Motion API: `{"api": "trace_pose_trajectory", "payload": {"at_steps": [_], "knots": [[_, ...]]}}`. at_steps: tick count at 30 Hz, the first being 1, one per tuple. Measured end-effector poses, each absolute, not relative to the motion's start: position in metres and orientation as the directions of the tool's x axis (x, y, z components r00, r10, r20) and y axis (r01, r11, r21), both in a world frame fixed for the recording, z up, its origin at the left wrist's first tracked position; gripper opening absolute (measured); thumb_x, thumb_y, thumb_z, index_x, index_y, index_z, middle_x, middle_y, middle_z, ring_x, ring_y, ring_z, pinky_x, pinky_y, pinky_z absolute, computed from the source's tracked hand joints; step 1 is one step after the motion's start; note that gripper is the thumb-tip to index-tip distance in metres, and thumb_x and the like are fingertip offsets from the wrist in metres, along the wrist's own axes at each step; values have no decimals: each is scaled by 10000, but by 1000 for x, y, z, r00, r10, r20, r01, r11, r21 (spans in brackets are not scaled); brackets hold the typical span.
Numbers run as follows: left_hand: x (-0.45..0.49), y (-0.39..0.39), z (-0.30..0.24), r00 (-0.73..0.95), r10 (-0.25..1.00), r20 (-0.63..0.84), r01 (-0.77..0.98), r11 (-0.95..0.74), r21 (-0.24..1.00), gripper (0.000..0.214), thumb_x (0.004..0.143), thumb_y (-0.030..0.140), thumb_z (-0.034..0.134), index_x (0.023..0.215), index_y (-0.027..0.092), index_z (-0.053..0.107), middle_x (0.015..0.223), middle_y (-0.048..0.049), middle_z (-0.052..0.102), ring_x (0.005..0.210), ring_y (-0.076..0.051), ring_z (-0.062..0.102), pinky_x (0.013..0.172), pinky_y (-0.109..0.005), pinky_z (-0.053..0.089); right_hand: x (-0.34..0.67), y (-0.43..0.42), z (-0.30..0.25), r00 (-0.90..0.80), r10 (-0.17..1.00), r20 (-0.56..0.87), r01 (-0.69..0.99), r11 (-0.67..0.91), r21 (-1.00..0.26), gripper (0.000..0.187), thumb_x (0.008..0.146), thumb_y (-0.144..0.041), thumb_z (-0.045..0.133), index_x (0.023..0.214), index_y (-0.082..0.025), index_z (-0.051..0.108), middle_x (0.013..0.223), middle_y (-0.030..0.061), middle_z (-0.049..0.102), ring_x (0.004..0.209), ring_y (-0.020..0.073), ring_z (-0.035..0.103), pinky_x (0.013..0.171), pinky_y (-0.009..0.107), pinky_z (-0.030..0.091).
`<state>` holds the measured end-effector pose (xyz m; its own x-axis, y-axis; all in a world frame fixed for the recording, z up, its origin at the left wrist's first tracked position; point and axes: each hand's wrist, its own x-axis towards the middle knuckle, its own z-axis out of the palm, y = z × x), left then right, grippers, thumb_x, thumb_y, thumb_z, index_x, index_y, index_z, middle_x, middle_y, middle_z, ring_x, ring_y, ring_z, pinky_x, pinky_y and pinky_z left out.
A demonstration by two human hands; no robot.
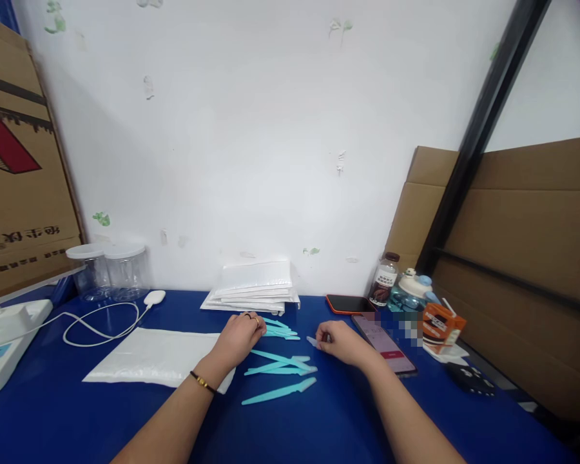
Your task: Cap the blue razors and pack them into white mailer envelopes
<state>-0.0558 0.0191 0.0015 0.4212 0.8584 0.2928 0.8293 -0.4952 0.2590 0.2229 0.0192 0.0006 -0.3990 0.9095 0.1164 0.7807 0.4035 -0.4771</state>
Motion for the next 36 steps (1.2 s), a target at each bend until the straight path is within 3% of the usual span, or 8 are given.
{"api": "trace_pose_trajectory", "payload": {"at_steps": [6,13,26,30,36], "knots": [[-47,13,4,443,834,330,761,-544,354,204,872,259,384,790,205,563,806,-5,605,777,-153,545,721,-263,339,224,15,9,-400,906,137,790,417,-449,137,737,-239,560,687,-173,669,663,32,664,581,143,562,530,219,364],[-41,6,8,445,818,363,744,-564,359,203,877,244,381,783,202,556,812,5,609,780,-150,552,749,-274,331,213,6,24,-409,894,180,609,415,-676,240,758,-356,568,809,-166,705,703,29,666,624,150,560,540,215,390],[-31,-2,9,484,801,351,734,-590,335,182,868,237,414,782,197,569,836,7,625,797,-137,558,748,-257,337,195,1,15,-445,867,223,604,474,-640,197,751,-326,580,779,-180,708,681,11,646,576,117,520,538,206,374],[-28,-4,7,504,799,327,717,-598,357,187,848,258,447,745,198,591,805,10,639,773,-131,563,716,-229,345,195,-1,18,-468,865,178,608,462,-646,216,755,-337,570,771,-171,706,677,16,648,576,121,523,530,204,373],[-32,-2,7,508,826,243,727,-563,393,185,805,283,467,755,208,628,766,7,651,732,-132,565,684,-215,354,212,7,23,-364,915,176,714,395,-578,229,766,-306,526,770,-160,703,697,30,665,600,142,541,543,223,373]]}}
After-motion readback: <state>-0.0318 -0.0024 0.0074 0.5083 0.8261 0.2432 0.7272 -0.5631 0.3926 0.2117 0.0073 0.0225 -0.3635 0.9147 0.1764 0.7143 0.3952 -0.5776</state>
